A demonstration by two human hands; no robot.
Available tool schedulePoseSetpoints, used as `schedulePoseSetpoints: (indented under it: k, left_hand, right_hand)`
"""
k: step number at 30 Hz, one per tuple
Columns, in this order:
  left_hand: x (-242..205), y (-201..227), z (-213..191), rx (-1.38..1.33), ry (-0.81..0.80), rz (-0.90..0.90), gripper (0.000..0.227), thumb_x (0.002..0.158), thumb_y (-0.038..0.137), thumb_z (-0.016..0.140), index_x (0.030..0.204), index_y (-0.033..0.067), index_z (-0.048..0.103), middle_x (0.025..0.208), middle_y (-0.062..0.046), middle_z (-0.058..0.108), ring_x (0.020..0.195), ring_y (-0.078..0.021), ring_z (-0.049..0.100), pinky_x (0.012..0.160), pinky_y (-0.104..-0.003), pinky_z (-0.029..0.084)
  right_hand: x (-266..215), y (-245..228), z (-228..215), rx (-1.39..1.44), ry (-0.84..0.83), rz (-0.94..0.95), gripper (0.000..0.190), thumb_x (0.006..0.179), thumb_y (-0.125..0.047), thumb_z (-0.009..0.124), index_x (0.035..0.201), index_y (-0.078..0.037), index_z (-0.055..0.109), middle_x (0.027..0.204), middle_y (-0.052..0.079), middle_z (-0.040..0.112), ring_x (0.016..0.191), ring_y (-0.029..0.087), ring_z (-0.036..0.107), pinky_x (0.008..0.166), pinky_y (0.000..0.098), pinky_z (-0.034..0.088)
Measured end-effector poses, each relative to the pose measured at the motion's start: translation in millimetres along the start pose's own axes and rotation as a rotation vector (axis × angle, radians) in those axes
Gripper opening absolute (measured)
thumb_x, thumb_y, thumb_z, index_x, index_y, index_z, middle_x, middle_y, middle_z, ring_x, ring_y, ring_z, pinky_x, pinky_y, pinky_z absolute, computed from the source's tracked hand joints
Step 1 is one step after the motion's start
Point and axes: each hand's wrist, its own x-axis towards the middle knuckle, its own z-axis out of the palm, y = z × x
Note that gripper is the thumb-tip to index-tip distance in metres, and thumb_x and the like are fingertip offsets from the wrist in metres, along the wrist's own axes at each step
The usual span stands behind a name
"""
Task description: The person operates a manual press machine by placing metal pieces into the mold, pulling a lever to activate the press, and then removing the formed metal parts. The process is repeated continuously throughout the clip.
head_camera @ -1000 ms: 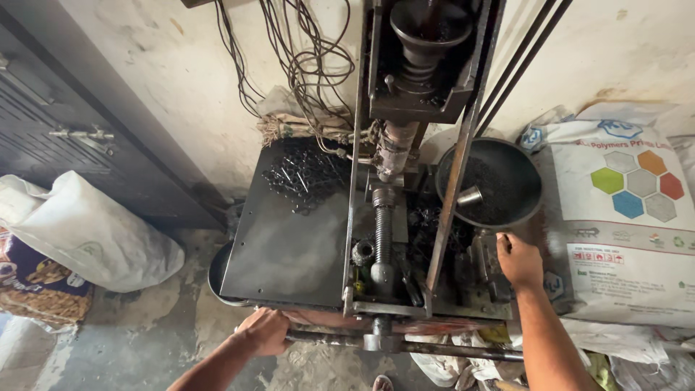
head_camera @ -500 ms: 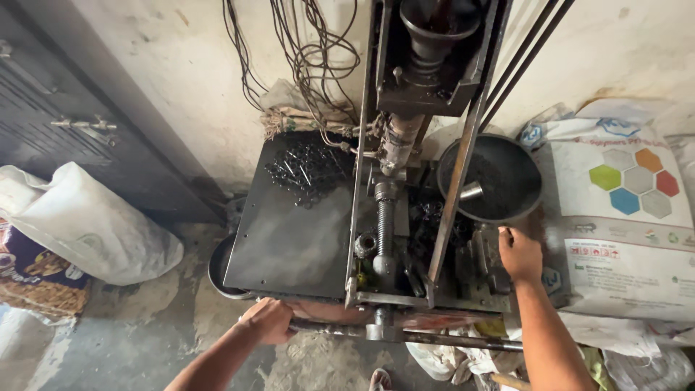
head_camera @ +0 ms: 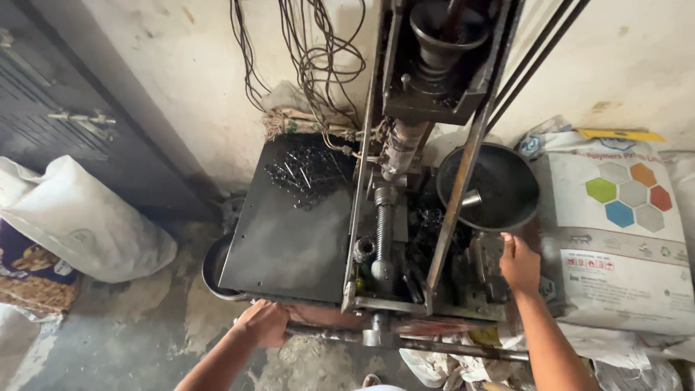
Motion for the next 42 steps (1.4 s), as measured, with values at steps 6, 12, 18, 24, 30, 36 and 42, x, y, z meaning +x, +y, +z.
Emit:
schedulePoseSetpoints:
  k: [6, 12, 18, 24, 30, 36, 42]
  left_hand:
    - [4, -7, 6, -0.049, 0.064, 0.045, 0.025, 0.074, 0.030, 0.070, 0.076, 0.0066, 0.076, 0.079, -0.017, 0.074, 0.079, -0.0351, 0.072, 0.077, -0.044, 0.059]
    - [7, -7, 5, -0.015, -0.029, 0.011, 0.022, 0.071, 0.028, 0.069, 0.076, 0.0083, 0.077, 0.081, -0.016, 0.073, 0.080, -0.0360, 0.073, 0.075, -0.044, 0.060]
    - [-8, 7, -4, -0.004, 0.137, -0.041, 0.034, 0.071, 0.032, 0.072, 0.100, 0.0173, 0.080, 0.098, -0.015, 0.076, 0.096, -0.0377, 0.072, 0.084, -0.047, 0.059]
    - [-14, 13, -8, 0.019, 0.101, -0.121, 0.034, 0.071, 0.032, 0.073, 0.097, 0.0110, 0.081, 0.100, -0.016, 0.076, 0.095, -0.0362, 0.074, 0.085, -0.044, 0.061]
    - [-15, 5, 5, -0.039, 0.208, -0.096, 0.031, 0.068, 0.028, 0.073, 0.092, 0.0102, 0.082, 0.097, -0.017, 0.076, 0.094, -0.0357, 0.074, 0.086, -0.044, 0.060]
    - [-12, -2, 19, -0.089, 0.370, 0.028, 0.030, 0.064, 0.026, 0.074, 0.089, 0.0135, 0.082, 0.091, -0.015, 0.076, 0.090, -0.0341, 0.074, 0.083, -0.044, 0.059]
    - [-17, -29, 8, -0.109, 0.220, 0.056, 0.034, 0.069, 0.038, 0.077, 0.097, 0.0196, 0.081, 0.089, -0.017, 0.074, 0.086, -0.0376, 0.071, 0.078, -0.048, 0.057]
  right_hand:
    - [-7, -14, -4, -0.015, 0.027, 0.362, 0.033, 0.110, -0.026, 0.048, 0.130, -0.013, 0.071, 0.083, 0.025, 0.069, 0.081, 0.042, 0.072, 0.077, 0.0499, 0.056]
    - [-11, 4, 2, -0.094, 0.230, -0.105, 0.032, 0.117, -0.024, 0.045, 0.122, -0.006, 0.072, 0.104, 0.023, 0.072, 0.090, 0.042, 0.070, 0.079, 0.0476, 0.056]
    - [6, 46, 1, -0.098, -0.394, 0.279, 0.043, 0.107, -0.041, 0.052, 0.122, -0.007, 0.074, 0.097, 0.026, 0.071, 0.093, 0.043, 0.069, 0.087, 0.0503, 0.053]
    - [-54, 73, -20, -0.232, -0.570, 0.319, 0.037, 0.097, -0.030, 0.064, 0.111, 0.001, 0.077, 0.105, 0.023, 0.075, 0.093, 0.034, 0.070, 0.080, 0.0443, 0.052]
    - [-106, 51, -13, 0.477, 0.052, 0.477, 0.024, 0.098, -0.011, 0.058, 0.111, -0.002, 0.076, 0.089, 0.011, 0.073, 0.070, 0.019, 0.066, 0.060, 0.0337, 0.051]
    - [-120, 37, -9, 0.687, 0.264, 0.620, 0.013, 0.100, -0.013, 0.067, 0.098, -0.003, 0.074, 0.074, 0.007, 0.063, 0.053, 0.017, 0.054, 0.048, 0.0315, 0.040]
    - [-121, 35, -4, 0.826, 0.327, 0.548, 0.021, 0.103, -0.017, 0.057, 0.101, -0.005, 0.076, 0.077, 0.005, 0.066, 0.059, 0.016, 0.058, 0.053, 0.0287, 0.044]
